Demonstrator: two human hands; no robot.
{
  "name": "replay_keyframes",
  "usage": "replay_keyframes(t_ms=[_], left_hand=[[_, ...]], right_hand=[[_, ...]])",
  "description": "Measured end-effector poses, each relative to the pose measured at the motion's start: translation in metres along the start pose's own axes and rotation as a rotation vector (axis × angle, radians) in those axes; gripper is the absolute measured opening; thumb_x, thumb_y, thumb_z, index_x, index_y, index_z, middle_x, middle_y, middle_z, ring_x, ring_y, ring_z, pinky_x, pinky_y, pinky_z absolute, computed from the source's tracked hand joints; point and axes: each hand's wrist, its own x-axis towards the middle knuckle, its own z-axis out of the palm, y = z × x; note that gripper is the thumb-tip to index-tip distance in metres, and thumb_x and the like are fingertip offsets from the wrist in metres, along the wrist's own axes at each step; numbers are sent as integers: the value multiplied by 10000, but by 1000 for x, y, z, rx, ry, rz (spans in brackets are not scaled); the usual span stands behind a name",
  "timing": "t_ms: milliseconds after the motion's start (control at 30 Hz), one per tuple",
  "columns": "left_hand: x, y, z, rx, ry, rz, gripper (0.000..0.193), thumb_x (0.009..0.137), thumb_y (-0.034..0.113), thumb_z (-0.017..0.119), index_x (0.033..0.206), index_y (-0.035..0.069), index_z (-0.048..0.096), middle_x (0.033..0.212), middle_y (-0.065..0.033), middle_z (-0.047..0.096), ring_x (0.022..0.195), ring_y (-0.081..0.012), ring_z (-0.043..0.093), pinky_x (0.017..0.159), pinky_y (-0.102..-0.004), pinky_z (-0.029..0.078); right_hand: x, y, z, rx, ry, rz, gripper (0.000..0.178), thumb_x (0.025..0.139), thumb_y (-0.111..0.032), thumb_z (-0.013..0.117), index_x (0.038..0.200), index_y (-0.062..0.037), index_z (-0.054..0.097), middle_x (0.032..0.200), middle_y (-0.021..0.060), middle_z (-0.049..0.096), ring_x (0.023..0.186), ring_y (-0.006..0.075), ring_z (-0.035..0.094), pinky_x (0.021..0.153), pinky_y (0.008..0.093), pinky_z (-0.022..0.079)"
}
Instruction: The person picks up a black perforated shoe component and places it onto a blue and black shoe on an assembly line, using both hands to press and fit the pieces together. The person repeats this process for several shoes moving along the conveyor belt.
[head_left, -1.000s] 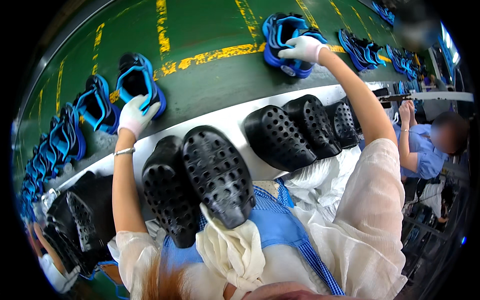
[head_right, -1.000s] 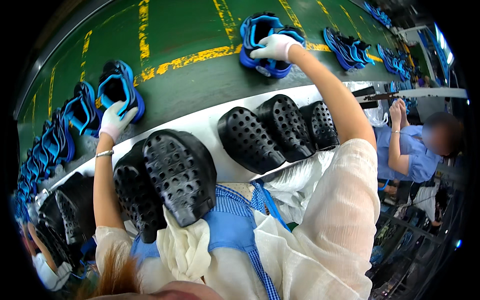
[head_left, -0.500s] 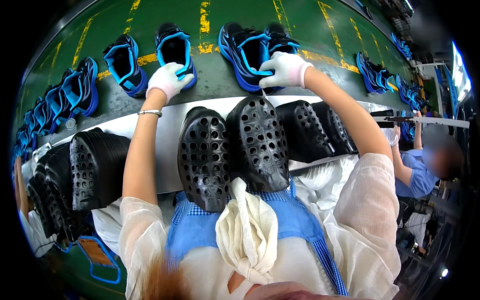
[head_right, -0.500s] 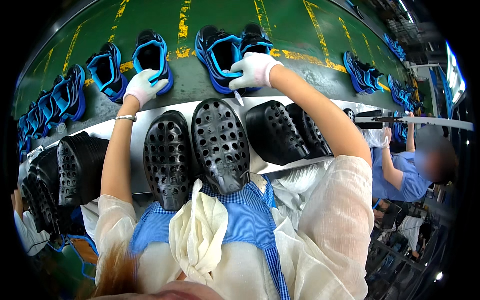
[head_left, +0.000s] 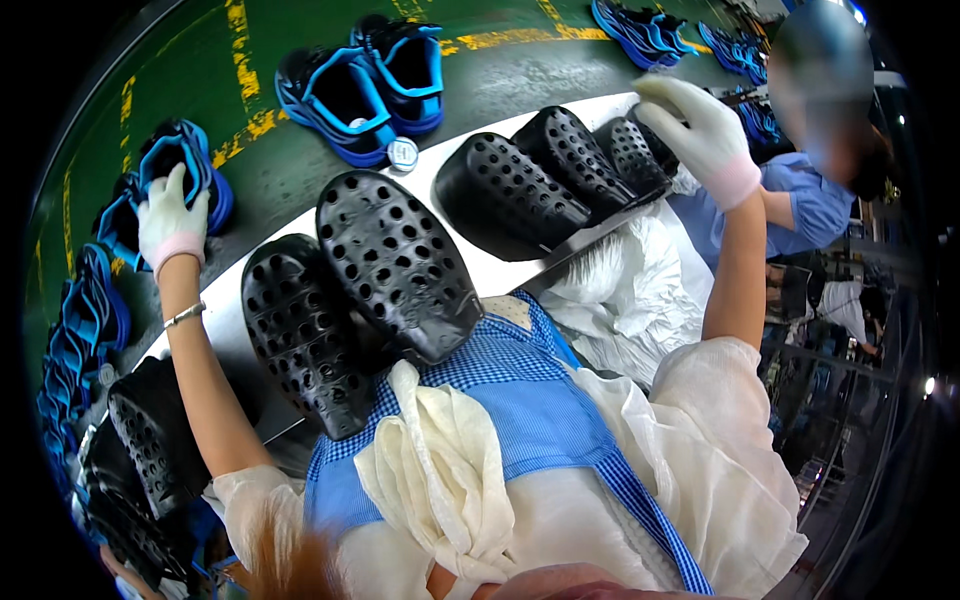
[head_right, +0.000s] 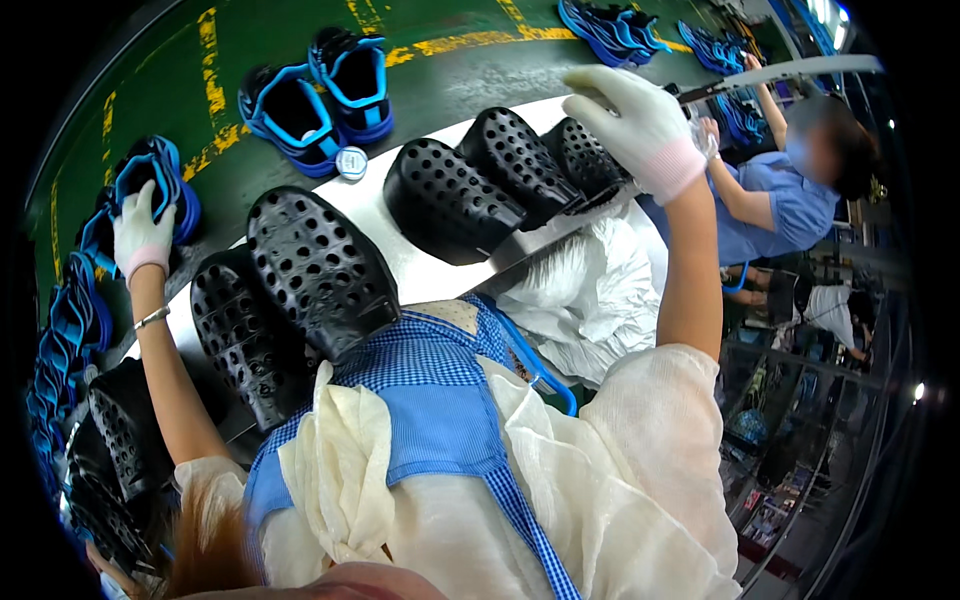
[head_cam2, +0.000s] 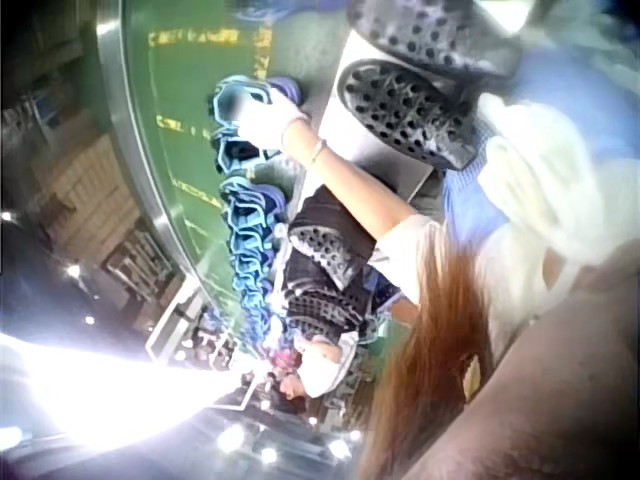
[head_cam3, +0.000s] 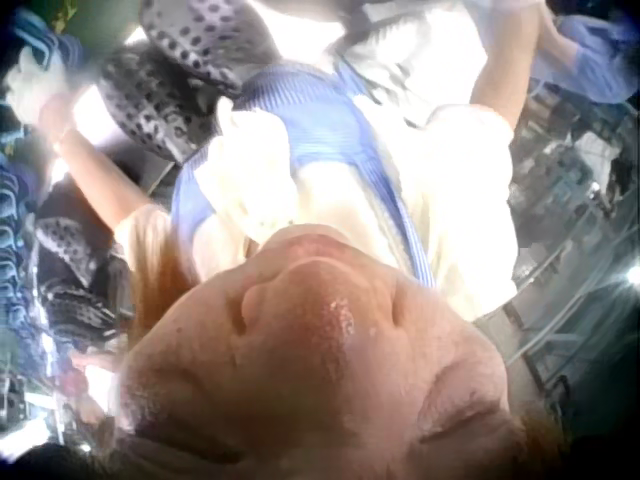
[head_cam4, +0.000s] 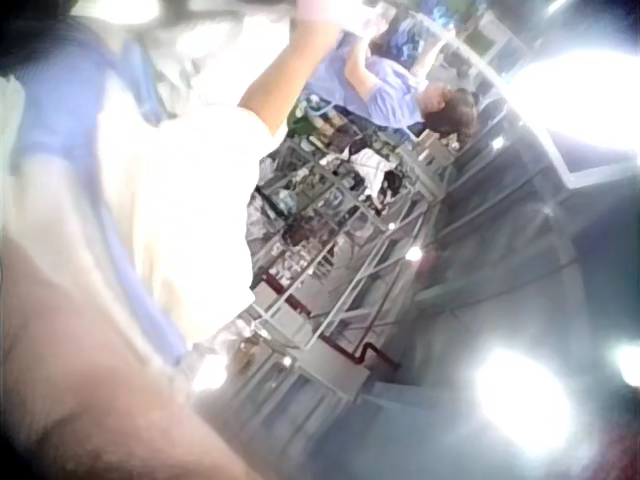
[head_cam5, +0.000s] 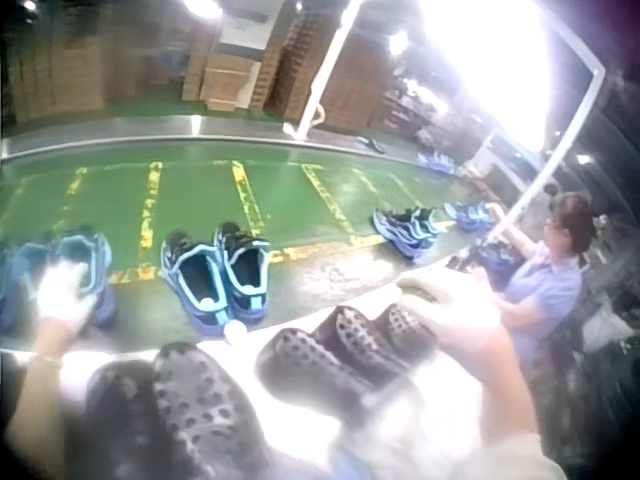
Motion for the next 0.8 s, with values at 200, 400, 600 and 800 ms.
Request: replay_keyframes(t_ms=[200, 400, 600, 800], left_hand=[[10, 62, -33, -693, -117, 717, 351, 849, 202, 586, 1173, 67, 592, 1185, -122, 571, 1076, -281, 563, 929, -324, 434], [20, 102, 1, -723, -462, 817, 462, 847, 270, 633, 1243, 54, 529, 1151, -135, 573, 962, -242, 606, 829, -346, 487], [26, 95, 29, -537, -304, 831, 301, 837, 232, 606, 1101, 89, 604, 989, -101, 586, 909, -288, 593, 784, -355, 471], [22, 66, 26, -519, -222, 754, 256, 830, 181, 578, 1068, 91, 604, 1003, -84, 587, 927, -304, 582, 789, -354, 469]], right_hand=[[-58, 38, 7, 125, 4, 168, 215, 828, -175, 625, 978, -26, 660, 860, 112, 667, 773, 211, 649, 720, 288, 494], [-83, 53, 13, 156, 27, 306, 208, 828, -158, 627, 985, -25, 661, 865, 112, 666, 777, 201, 648, 722, 280, 491], [-86, 56, 22, 171, 0, 294, 225, 814, -150, 633, 1004, -32, 653, 884, 110, 664, 789, 211, 650, 740, 288, 498], [-83, 90, 43, 80, -126, 301, 388, 743, -151, 667, 1106, -38, 591, 1007, 143, 622, 895, 239, 637, 801, 315, 496]])
